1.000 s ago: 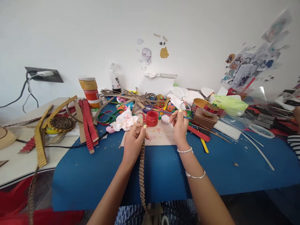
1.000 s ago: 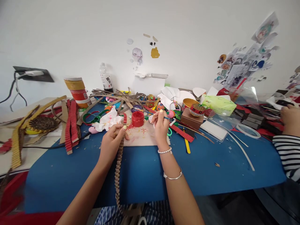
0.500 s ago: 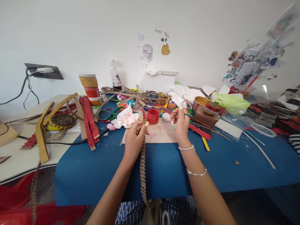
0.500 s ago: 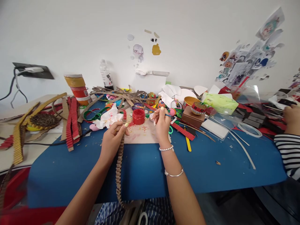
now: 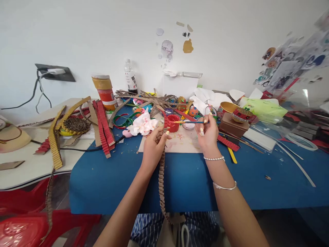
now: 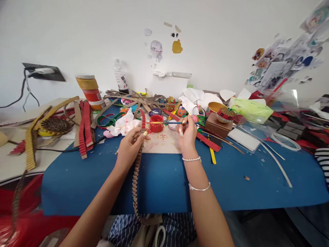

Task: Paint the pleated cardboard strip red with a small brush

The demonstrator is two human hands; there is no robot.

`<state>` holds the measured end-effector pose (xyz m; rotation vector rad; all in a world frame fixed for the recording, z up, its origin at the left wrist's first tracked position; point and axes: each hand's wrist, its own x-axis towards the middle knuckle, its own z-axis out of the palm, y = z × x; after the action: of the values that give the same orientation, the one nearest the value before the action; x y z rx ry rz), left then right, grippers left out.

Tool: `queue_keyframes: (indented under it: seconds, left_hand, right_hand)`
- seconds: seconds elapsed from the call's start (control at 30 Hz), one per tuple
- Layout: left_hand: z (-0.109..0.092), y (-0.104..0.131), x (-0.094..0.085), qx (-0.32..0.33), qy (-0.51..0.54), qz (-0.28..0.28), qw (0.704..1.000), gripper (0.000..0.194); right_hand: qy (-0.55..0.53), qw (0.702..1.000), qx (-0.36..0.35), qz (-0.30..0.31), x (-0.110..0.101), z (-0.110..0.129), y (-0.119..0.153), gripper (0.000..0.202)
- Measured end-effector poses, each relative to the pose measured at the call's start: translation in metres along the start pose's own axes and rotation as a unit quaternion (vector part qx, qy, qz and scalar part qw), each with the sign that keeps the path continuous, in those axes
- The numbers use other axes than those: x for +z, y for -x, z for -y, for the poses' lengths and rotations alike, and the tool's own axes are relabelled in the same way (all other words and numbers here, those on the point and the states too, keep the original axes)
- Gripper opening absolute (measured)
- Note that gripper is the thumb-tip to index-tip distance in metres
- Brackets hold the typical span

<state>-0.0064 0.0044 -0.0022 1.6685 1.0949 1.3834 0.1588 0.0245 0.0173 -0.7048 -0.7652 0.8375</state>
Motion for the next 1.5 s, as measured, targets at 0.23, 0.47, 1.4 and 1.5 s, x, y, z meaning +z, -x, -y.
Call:
queue_keyframes:
  seconds: [0.23, 0.47, 1.4, 1.5]
  left_hand:
    - [-0.0026, 0.0000, 0.0012, -0.009, 0.007, 0.004, 1.000, 0.031]
    - [-0.0035, 0.0004, 0.0010, -0.008, 0.004, 0.010, 1.000, 0.025]
    - [-0.0013, 0.0008, 0.0005, 0.008, -0.004, 0.018, 1.000, 0.026]
    - [-0.0008, 0.0009, 0.0005, 0.008, -0.001, 0.017, 1.000, 0.026]
  right_hand:
    - [0.032, 0.999, -0.020, 0.021, 0.0014, -0.0021, 0.0013, 0.034]
    - [0.022, 0.999, -0.030, 0.035, 0.0018, -0.0025, 0.0019, 0.034]
    - [0.008, 0.999, -0.034, 0.035, -0.0008, -0.0045, 0.0016, 0.033]
    - [0.010, 0.999, -0.035, 0.027, -0.0006, -0.0041, 0.0014, 0.033]
